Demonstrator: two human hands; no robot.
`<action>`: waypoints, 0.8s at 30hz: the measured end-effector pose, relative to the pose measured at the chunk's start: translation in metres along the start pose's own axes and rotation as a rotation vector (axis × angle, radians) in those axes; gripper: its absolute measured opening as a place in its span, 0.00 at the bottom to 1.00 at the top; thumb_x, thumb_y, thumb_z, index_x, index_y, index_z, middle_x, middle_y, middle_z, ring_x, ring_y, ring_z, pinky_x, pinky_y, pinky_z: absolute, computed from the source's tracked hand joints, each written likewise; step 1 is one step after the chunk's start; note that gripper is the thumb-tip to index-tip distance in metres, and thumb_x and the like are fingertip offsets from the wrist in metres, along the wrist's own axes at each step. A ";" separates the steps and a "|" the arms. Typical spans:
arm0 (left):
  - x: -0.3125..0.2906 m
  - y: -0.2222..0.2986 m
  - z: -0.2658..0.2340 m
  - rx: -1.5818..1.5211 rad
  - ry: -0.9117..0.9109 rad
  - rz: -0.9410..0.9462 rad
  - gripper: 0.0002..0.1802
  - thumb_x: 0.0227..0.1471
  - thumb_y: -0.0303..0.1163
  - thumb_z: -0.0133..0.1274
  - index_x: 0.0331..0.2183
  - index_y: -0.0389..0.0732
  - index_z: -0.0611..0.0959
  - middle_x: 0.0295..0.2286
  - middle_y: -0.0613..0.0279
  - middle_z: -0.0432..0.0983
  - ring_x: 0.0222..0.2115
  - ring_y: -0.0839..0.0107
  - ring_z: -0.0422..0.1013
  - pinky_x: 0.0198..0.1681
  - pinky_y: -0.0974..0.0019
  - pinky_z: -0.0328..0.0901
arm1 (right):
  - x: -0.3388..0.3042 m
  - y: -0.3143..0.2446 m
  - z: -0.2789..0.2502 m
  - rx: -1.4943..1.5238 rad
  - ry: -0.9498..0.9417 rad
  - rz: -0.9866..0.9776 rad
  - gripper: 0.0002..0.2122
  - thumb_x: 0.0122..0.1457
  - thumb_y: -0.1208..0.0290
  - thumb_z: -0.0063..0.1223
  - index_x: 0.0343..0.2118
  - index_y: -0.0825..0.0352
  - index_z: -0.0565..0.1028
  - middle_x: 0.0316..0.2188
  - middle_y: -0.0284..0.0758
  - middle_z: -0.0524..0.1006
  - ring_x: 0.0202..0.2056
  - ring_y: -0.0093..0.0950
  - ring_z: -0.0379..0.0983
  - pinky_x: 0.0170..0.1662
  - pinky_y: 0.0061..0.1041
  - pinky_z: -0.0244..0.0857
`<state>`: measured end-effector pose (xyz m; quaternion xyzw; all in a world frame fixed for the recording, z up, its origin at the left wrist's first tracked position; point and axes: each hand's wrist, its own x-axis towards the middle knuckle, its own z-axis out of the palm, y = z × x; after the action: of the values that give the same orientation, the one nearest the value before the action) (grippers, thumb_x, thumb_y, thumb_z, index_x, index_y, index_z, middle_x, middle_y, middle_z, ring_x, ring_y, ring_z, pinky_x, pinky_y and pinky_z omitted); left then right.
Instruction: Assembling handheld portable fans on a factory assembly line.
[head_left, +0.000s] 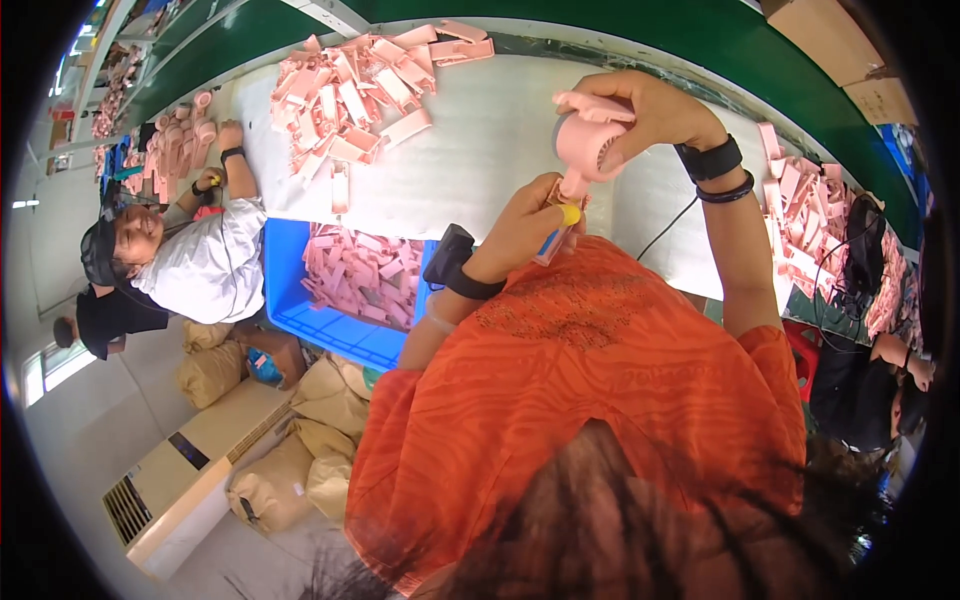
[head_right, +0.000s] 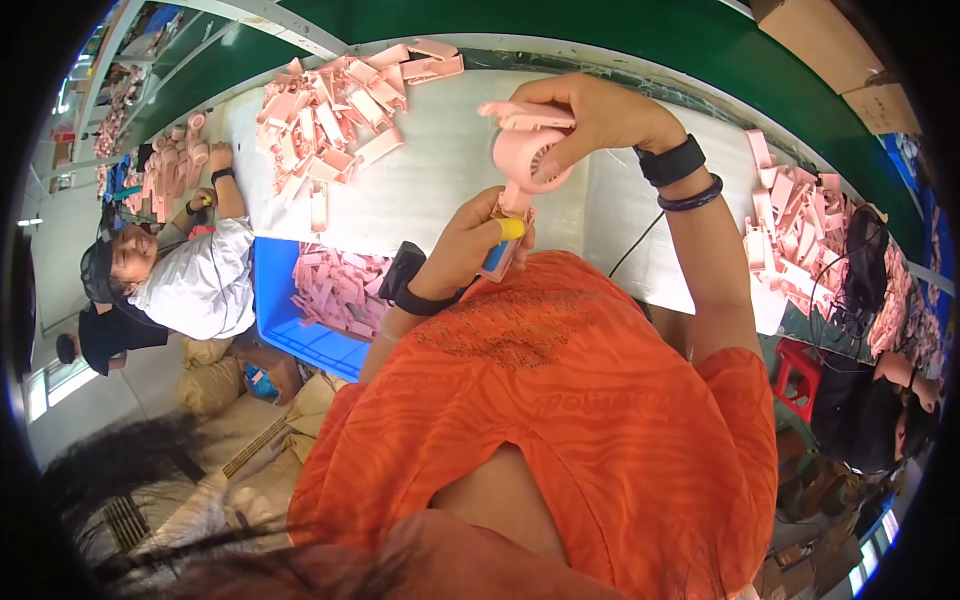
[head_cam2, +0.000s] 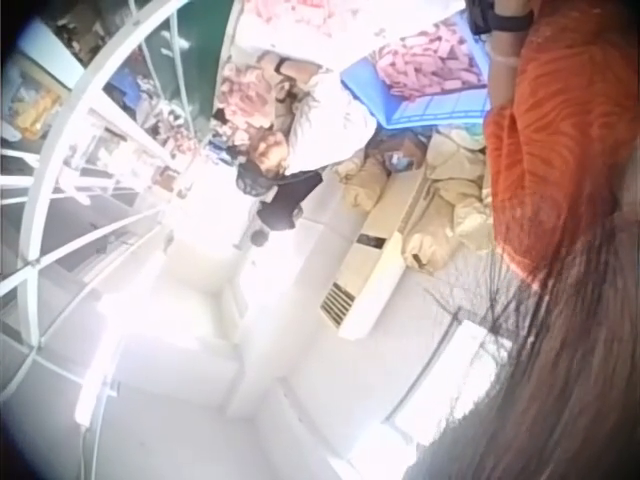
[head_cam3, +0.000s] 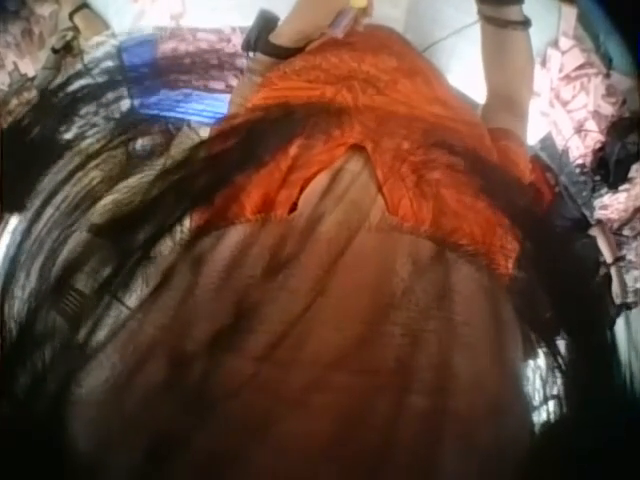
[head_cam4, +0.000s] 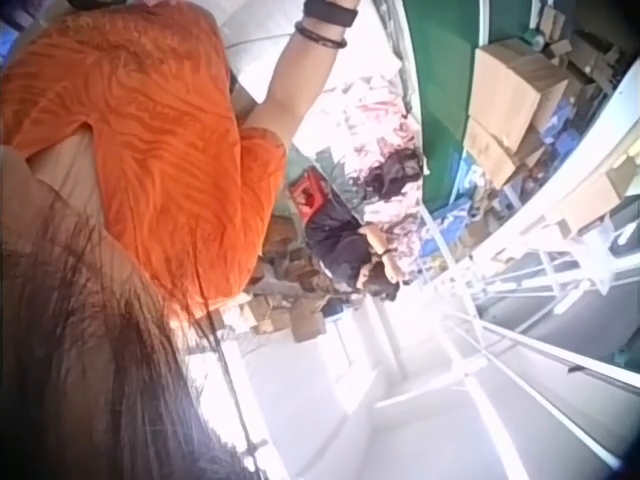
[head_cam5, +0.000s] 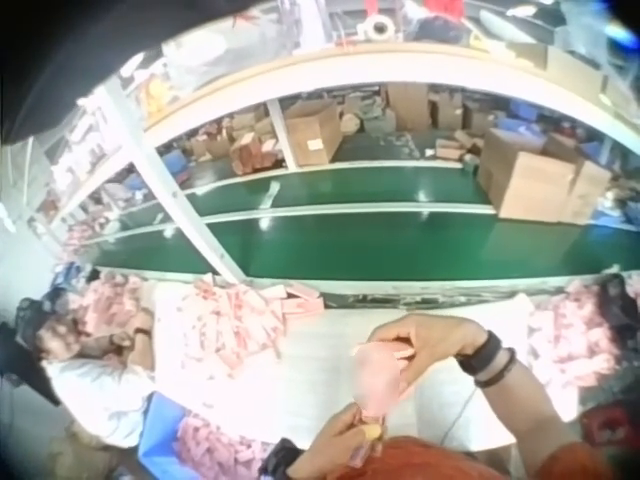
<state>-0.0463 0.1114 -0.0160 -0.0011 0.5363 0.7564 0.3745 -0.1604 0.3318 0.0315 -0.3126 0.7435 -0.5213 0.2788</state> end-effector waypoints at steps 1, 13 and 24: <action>-0.001 0.000 0.001 0.008 -0.002 -0.020 0.14 0.51 0.27 0.45 0.42 0.36 0.70 0.27 0.59 0.73 0.23 0.73 0.71 0.26 0.69 0.69 | -0.001 -0.005 0.004 -0.002 -0.018 -0.037 0.31 0.33 0.66 0.70 0.45 0.68 0.73 0.38 0.33 0.75 0.39 0.23 0.70 0.45 0.22 0.64; 0.002 0.002 -0.003 -0.002 0.078 0.060 0.12 0.52 0.26 0.43 0.41 0.37 0.70 0.27 0.59 0.73 0.22 0.73 0.71 0.26 0.70 0.68 | 0.007 0.006 0.011 -0.001 0.095 0.013 0.23 0.42 0.62 0.65 0.42 0.67 0.76 0.30 0.29 0.74 0.28 0.18 0.67 0.31 0.18 0.60; 0.002 0.000 -0.005 0.104 0.056 0.162 0.12 0.52 0.26 0.43 0.41 0.37 0.70 0.28 0.60 0.72 0.23 0.72 0.71 0.25 0.71 0.67 | 0.018 0.008 0.016 -0.025 0.067 0.150 0.22 0.48 0.52 0.62 0.39 0.66 0.78 0.19 0.25 0.70 0.14 0.13 0.58 0.16 0.14 0.50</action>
<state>-0.0498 0.1081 -0.0185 0.0404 0.5836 0.7549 0.2964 -0.1621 0.3107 0.0176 -0.2419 0.7801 -0.4997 0.2884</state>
